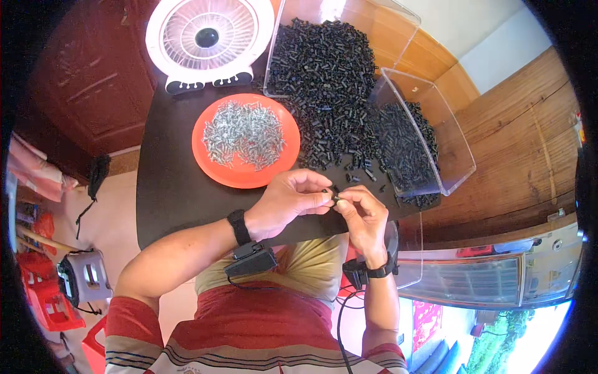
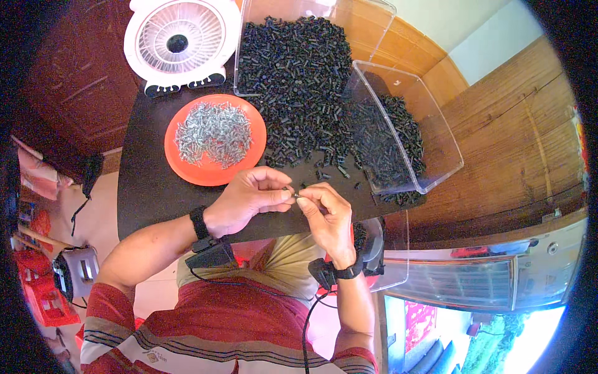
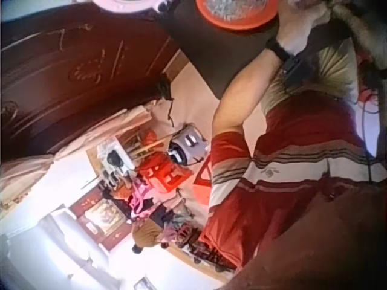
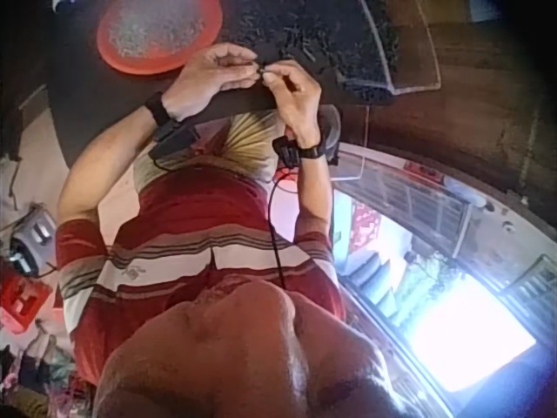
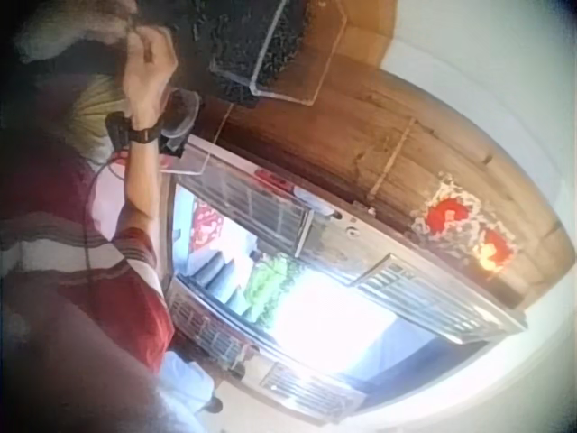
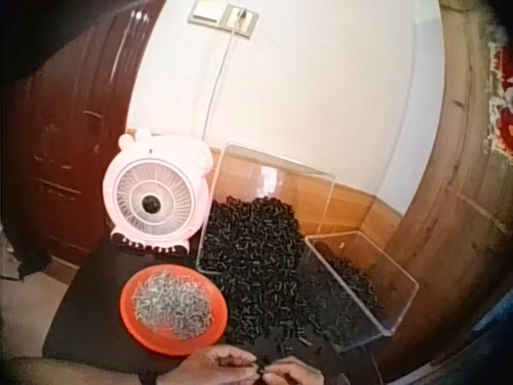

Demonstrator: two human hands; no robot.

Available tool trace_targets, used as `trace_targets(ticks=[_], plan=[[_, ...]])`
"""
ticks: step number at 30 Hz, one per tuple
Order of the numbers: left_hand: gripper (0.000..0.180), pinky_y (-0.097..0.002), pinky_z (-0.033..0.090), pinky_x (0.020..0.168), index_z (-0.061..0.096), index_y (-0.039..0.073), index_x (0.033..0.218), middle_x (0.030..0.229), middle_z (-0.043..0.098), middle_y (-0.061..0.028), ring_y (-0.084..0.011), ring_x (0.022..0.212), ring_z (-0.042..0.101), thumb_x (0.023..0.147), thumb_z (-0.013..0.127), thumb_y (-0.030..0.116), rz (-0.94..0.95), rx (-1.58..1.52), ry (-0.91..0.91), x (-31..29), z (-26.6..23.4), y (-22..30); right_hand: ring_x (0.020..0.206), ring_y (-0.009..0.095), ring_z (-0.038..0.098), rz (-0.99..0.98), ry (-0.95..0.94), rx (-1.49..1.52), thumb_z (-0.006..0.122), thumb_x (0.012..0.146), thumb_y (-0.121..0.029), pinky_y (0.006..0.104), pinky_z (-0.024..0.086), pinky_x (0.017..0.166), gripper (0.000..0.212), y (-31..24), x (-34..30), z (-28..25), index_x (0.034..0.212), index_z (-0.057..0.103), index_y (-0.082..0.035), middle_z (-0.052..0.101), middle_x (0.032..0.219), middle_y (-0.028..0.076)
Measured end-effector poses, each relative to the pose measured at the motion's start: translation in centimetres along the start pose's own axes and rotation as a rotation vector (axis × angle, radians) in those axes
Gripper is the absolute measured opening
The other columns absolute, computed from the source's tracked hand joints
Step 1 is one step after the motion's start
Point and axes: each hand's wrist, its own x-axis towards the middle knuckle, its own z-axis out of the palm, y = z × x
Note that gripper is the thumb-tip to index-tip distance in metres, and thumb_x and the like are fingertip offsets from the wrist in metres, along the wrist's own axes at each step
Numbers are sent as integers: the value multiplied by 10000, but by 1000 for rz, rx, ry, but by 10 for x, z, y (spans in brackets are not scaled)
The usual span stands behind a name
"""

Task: The person assembles small metal components by hand, inserting them into plastic sleeves.

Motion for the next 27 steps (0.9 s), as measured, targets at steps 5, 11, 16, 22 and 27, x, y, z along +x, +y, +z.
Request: trace_targets(ticks=[5, 11, 16, 22, 27], plan=[[198, -273, 560, 808, 622, -22, 1061, 983, 668, -94, -154, 894, 662, 879, 661, 43, -14, -6, -19, 1, -4, -2, 682, 100, 542, -66, -15, -85, 673, 838, -2, 234, 446, 609, 75, -4, 2, 1, 911, 656, 6, 619, 844, 60], [197, -272, 562, 811, 622, -23, 1057, 980, 669, -99, -156, 883, 664, 878, 664, 49, -32, -39, -27, 2, -6, -2, 677, 123, 564, -123, -6, -171, 668, 841, -1, 247, 458, 606, 69, -8, 2, 5, 908, 654, 5, 620, 832, 74], [194, -277, 565, 808, 616, -21, 1050, 987, 668, -109, -168, 894, 666, 878, 665, 53, -64, -75, -30, 2, -5, 0, 696, 139, 585, -130, 40, -168, 664, 844, 4, 249, 470, 621, 70, -6, -1, 7, 913, 653, 10, 631, 850, 89], [184, -289, 567, 816, 611, -17, 1038, 985, 664, -109, -180, 904, 666, 880, 664, 60, -100, -86, -44, 1, -6, 0, 719, 170, 605, -119, 68, -114, 675, 837, 1, 265, 485, 642, 84, -5, -5, 11, 919, 658, 8, 642, 865, 108], [180, -289, 564, 807, 614, -7, 1027, 965, 660, -96, -169, 883, 661, 874, 674, 66, -103, -103, -67, 2, -8, -2, 756, 199, 628, -141, 73, -133, 691, 822, 4, 273, 498, 666, 88, -3, -4, 12, 908, 676, 7, 660, 886, 119]])
